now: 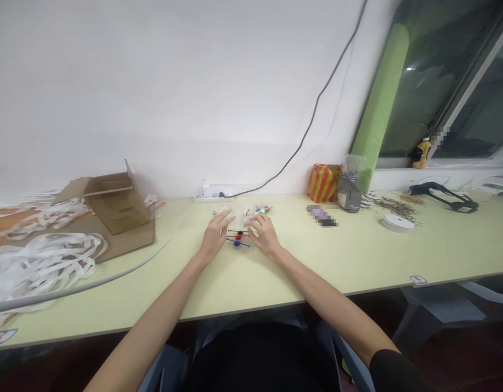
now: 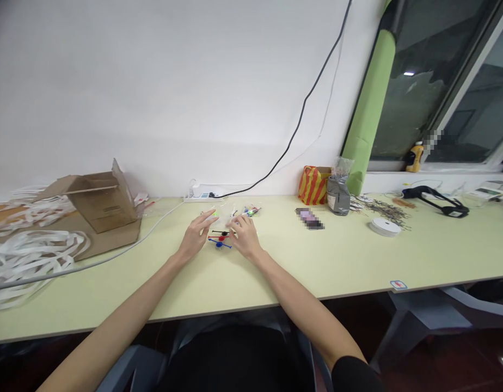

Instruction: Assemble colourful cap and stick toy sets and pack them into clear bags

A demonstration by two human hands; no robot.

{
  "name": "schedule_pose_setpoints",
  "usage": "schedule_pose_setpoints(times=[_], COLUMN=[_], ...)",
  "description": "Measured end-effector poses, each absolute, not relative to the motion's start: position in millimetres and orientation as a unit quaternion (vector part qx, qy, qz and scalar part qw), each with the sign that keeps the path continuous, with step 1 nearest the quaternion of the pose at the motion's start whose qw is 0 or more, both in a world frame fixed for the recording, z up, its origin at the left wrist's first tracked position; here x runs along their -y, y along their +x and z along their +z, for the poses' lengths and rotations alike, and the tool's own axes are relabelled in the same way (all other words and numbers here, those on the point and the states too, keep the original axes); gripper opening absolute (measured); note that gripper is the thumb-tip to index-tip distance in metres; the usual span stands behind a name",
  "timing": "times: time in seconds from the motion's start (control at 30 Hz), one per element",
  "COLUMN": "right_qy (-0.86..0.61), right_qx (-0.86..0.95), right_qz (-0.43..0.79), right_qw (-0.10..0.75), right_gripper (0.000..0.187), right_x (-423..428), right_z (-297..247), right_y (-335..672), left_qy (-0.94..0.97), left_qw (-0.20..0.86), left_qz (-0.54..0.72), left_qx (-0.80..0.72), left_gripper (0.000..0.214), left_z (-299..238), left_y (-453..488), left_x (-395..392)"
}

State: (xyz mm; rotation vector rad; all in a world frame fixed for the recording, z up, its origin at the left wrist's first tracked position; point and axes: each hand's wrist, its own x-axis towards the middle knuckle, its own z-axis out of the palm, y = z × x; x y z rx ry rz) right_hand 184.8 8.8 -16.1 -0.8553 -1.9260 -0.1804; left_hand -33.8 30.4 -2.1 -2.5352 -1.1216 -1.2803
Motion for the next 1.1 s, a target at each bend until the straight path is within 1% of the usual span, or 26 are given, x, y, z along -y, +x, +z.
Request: schedule_pose_setpoints(times=[0.07, 0.1, 0.2, 0.27, 0.37, 0.47, 0.63, 0.77, 0.9, 1.03, 1.1], right_qy=[-0.316, -0.295, -0.263, -0.269, -0.268, -0.24, -0.214, -0.217, -0.232, -0.221, -0.22], right_qx=[0.814, 0.826, 0.857, 0.869, 0.889, 0.912, 0.937, 0.929, 0.919, 0.923, 0.919], right_qz=[-0.076, -0.078, -0.09, -0.104, -0.119, -0.122, -0.101, -0.098, -0.109, -0.11, -0.1], right_qw=[0.481, 0.473, 0.435, 0.402, 0.352, 0.31, 0.257, 0.282, 0.3, 0.295, 0.313], right_gripper=[0.02, 0.02, 0.032, 0.036, 0.035, 0.04, 0.047, 0.046, 0.042, 0.047, 0.052], right_x=[-9, -9, -6, -3, 3, 10, 13, 10, 7, 4, 3], right_z=[-17, -17, -16, -15, -11, -4, -5, -12, -9, -3, -3], right_y=[185, 184, 178, 175, 173, 174, 173, 170, 172, 178, 182], left_qy=[-0.843, -0.852, -0.882, -0.898, -0.909, -0.907, -0.916, -0.927, -0.915, -0.908, -0.902], left_qw=[0.036, 0.029, 0.013, 0.026, 0.09, 0.139, 0.139, 0.125, 0.125, 0.111, 0.106], left_qz=[-0.4, -0.389, -0.356, -0.333, -0.282, -0.236, -0.204, -0.2, -0.224, -0.229, -0.24], left_qx=[0.358, 0.349, 0.309, 0.287, 0.294, 0.32, 0.316, 0.292, 0.311, 0.333, 0.343], left_gripper=[0.059, 0.067, 0.09, 0.096, 0.093, 0.091, 0.096, 0.096, 0.091, 0.088, 0.087], left_z=[-1, 0, 4, 6, 11, 16, 16, 14, 14, 15, 14], left_y=[-33, -32, -28, -24, -22, -24, -26, -22, -21, -26, -30], left_x=[-27, -25, -17, -12, -9, -8, -6, -6, -9, -12, -14])
